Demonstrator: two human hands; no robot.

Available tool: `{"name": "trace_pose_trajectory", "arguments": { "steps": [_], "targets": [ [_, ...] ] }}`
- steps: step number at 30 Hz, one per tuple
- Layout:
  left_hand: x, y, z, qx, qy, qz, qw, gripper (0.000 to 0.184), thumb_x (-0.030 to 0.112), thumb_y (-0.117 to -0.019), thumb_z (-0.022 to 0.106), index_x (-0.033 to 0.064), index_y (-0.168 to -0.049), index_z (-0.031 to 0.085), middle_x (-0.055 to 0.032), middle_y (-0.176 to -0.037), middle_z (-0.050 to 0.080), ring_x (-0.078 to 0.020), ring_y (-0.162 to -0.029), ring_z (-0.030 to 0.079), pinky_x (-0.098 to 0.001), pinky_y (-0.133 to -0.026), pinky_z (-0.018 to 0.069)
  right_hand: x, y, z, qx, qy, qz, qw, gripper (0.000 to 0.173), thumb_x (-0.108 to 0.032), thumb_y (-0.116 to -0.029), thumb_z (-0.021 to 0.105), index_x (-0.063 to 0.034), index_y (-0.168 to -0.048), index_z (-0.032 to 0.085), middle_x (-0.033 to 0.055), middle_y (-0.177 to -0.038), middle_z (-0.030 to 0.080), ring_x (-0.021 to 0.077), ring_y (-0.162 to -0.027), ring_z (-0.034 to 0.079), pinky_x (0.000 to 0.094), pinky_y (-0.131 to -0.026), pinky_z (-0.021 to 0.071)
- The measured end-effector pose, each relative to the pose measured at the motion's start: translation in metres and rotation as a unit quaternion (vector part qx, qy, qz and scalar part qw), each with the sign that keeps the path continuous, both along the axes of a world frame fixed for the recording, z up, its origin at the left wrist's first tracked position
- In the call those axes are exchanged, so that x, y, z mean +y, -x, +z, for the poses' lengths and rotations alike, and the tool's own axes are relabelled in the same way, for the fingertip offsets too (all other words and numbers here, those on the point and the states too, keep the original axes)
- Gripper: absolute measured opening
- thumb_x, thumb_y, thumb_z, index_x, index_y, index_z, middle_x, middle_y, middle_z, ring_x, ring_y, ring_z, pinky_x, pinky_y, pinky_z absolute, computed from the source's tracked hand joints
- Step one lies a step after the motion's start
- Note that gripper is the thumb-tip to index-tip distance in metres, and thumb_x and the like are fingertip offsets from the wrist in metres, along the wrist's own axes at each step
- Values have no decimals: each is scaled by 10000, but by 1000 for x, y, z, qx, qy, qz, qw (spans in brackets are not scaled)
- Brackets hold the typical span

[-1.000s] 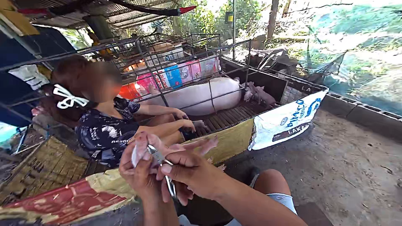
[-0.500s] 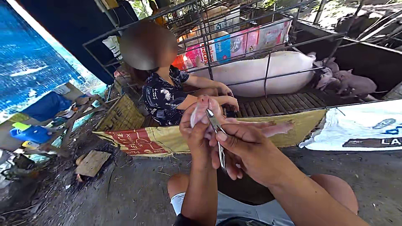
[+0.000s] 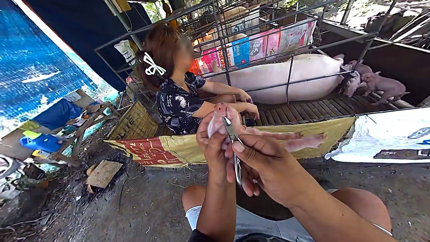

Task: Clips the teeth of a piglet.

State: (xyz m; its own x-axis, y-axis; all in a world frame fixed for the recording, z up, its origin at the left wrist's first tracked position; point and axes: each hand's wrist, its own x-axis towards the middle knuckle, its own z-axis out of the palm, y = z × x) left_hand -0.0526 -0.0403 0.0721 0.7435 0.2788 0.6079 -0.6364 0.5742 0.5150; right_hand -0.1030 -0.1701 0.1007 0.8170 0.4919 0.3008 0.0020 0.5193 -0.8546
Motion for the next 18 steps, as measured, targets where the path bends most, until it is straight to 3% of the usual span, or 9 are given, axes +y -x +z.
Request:
{"name": "trace_pose_trajectory", "arguments": {
  "steps": [3, 6, 9, 11, 13, 16, 18],
  "targets": [
    [2, -1, -1, 1, -14, 1, 1000, 249, 120, -897, 723, 54, -1136, 703, -31, -761, 687, -33, -564, 614, -188, -525, 539, 1, 4, 2, 0, 1, -3, 1000, 279, -193, -1107, 447, -2, -1031, 636, 107, -796, 689, 97, -498, 607, 201, -402, 501],
    [2, -2, 1, 2, -24, -1, 1000, 218, 134, -898, 728, 70, -1105, 703, -3, -680, 641, -18, -495, 553, -180, -480, 502, 1, 6, 6, -25, 23, -9, 999, 262, -188, -1105, 455, -12, -1029, 634, 98, -794, 701, 93, -495, 610, 196, -394, 494],
    [-2, -1, 0, -10, -12, -11, 1000, 261, 154, -894, 752, 65, -1134, 700, -31, -802, 699, -43, -625, 645, -206, -573, 563, -14, 6, 11, -140, 152, -98, 973, 267, -254, -1096, 489, -77, -1006, 668, 19, -773, 693, 67, -501, 594, 188, -393, 487],
    [-3, -6, -2, -23, -8, -9, 1000, 294, 147, -876, 758, 52, -1151, 712, -64, -908, 735, -89, -766, 709, -258, -686, 606, -37, 2, 17, -286, 312, -229, 877, 274, -342, -1082, 485, -188, -955, 673, -101, -712, 622, 2, -532, 546, 189, -435, 451],
    [0, -9, -3, -22, -14, -3, 1000, 312, 147, -863, 779, 48, -1151, 715, -72, -935, 740, -94, -795, 715, -262, -705, 610, -62, -4, 34, -399, 439, -307, 744, 268, -378, -1048, 455, -248, -908, 642, -134, -641, 524, 10, -526, 508, 253, -434, 413],
    [1, -10, -4, -23, -29, -18, 999, 313, 140, -872, 771, 54, -1167, 712, -60, -961, 740, -82, -804, 709, -248, -707, 602, -83, -17, 69, -516, 525, -297, 609, 238, -344, -985, 449, -242, -863, 626, -96, -546, 420, 93, -436, 467, 326, -358, 332],
    [-1, -10, -5, -30, -35, -37, 998, 314, 132, -871, 769, 48, -1168, 710, -64, -957, 740, -76, -784, 705, -237, -684, 598, -82, -22, 96, -558, 587, -243, 534, 192, -289, -971, 496, -212, -836, 608, -54, -521, 424, 158, -423, 496, 362, -350, 351]
  ]
}}
